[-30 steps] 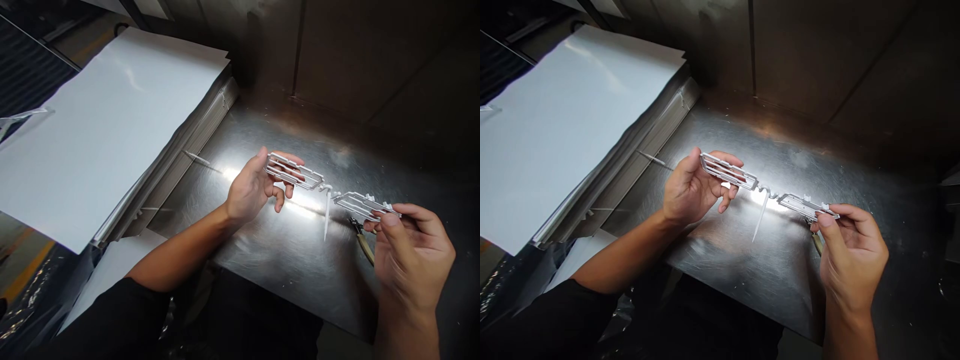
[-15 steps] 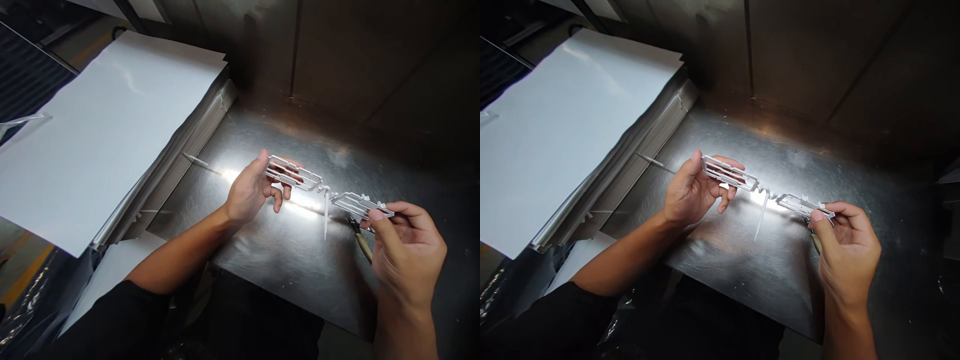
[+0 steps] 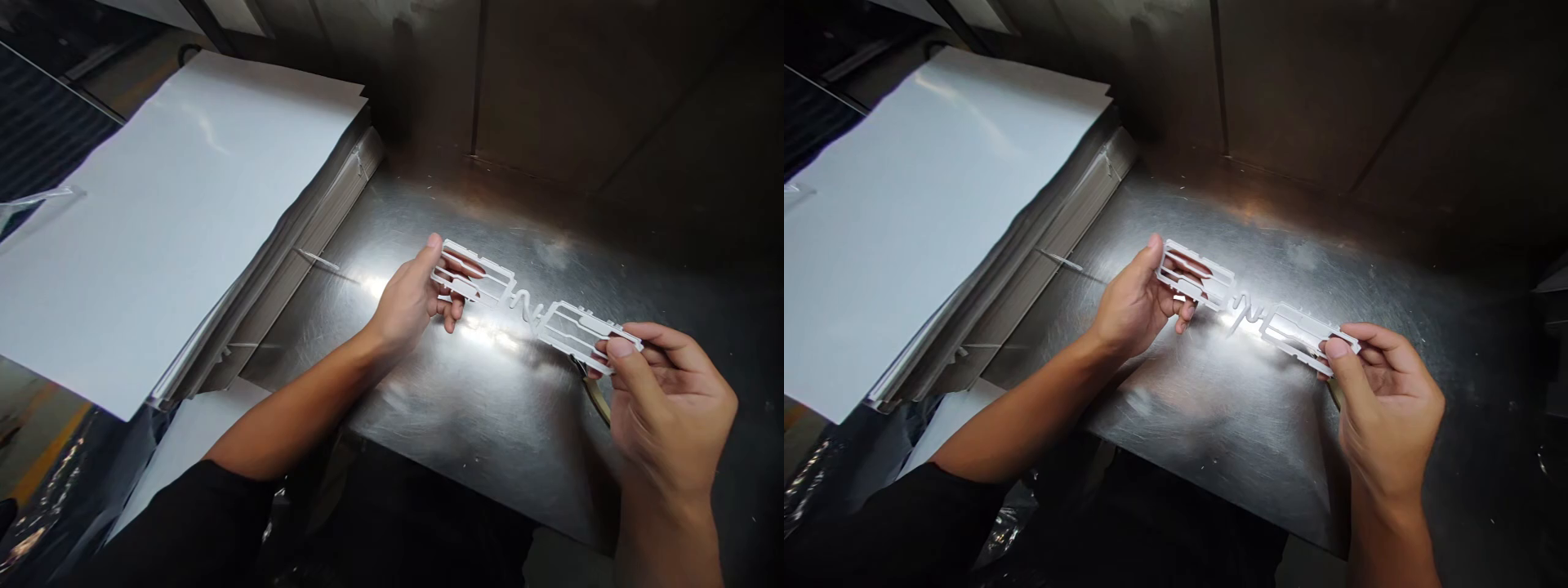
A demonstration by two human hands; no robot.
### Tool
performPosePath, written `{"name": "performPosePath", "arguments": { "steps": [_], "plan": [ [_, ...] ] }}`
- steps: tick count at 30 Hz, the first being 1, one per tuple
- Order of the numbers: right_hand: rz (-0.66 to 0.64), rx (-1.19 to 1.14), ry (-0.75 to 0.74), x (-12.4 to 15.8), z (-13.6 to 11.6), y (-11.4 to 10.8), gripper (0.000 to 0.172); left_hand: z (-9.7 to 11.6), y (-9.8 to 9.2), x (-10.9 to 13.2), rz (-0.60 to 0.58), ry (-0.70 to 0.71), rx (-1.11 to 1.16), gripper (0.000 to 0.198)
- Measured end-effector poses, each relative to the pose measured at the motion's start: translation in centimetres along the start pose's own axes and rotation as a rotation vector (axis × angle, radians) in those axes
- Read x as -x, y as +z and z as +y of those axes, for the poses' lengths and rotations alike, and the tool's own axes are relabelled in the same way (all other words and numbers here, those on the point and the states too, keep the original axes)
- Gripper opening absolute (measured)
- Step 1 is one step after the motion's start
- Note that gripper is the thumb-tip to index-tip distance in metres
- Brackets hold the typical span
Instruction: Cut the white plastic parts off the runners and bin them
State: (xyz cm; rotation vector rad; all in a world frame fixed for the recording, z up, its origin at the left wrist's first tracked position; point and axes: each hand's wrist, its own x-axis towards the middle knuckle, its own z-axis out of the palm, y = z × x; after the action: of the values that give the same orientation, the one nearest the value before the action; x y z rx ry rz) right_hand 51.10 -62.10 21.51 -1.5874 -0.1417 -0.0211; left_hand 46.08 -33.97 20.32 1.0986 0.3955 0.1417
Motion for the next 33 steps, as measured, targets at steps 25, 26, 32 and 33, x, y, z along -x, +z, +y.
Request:
{"name": "performPosePath", "arguments": {
  "steps": [25,26,32,33],
  "plan": [
    [-0.499,1.375,-0.203,-3.1,5.9,-12.4,0.090,1.5,-1.0,0.2,-0.167,-0.042,0.128,0.037],
    [-0.496,1.402,-0.216,-2.8,6.1,-12.6,0.083,1.5,-1.0,0.2,-0.161,-0.039,0.123,0.037],
    [-0.538,1.239,-0.356,-2.0,4.1,-9.6,0.054,1.5,-0.9,0.3,-0.143,-0.024,0.099,0.037],
    [-0.544,1.151,-0.373,-1.9,3.5,-8.7,0.052,1.4,-0.8,0.4,-0.142,-0.018,0.099,0.036]
  ]
}}
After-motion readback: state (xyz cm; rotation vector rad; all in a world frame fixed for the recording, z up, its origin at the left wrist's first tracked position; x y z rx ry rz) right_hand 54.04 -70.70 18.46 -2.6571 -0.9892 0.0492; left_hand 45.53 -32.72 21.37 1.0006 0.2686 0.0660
